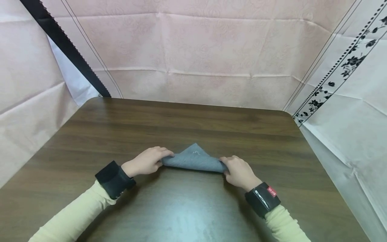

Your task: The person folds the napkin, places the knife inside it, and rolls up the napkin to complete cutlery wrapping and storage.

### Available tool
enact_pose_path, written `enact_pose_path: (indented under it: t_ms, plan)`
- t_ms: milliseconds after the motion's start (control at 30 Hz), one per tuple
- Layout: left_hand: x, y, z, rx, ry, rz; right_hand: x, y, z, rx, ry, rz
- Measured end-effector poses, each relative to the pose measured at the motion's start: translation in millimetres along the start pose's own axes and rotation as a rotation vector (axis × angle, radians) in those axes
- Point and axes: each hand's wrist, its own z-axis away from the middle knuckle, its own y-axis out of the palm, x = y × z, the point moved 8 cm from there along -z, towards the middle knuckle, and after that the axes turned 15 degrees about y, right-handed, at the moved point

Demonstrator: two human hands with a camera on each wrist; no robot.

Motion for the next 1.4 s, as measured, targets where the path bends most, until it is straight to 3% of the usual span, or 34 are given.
enact_pose_path:
  t_ms: [133,333,433,533,700,833,967,1133,1267,1400]
  plan:
    - [2.8,-1.1,7.4,0.036,-0.004,0.146,-1,-2,5.9,0.126,-0.020,-0.068]
    - [11.6,-1.0,16.2,0.098,-0.011,0.398,-3,-3,8.9,0.320,-0.075,-0.268]
    - [20.2,0.1,17.9,0.101,-0.031,0.486,-8,-2,4.9,0.332,-0.065,-0.298]
    - [30.8,1.0,16.7,0.085,-0.075,0.515,-18,-2,-2.1,0.292,0.002,-0.286]
    - [47.4,0.0,15.8,0.027,-0.134,0.415,-29,-5,-15.3,0.178,0.135,-0.231]
    - [52.7,-3.4,11.0,-0.028,-0.180,0.250,-34,-8,-25.0,0.092,0.217,-0.159]
    - [54.0,-3.0,2.5,-0.019,-0.249,0.054,-36,-6,-34.2,0.033,0.259,-0.062]
    - [53.6,-2.8,-2.8,0.004,-0.296,-0.095,-31,-4,-39.2,0.005,0.281,0.058]
    - [37.0,-8.6,-6.2,-0.030,-0.278,-0.217,-7,-16,-35.5,-0.134,0.223,0.137]
    - [-3.7,-12.6,-10.9,-0.067,-0.157,-0.275,38,-26,-19.1,-0.266,0.061,0.131]
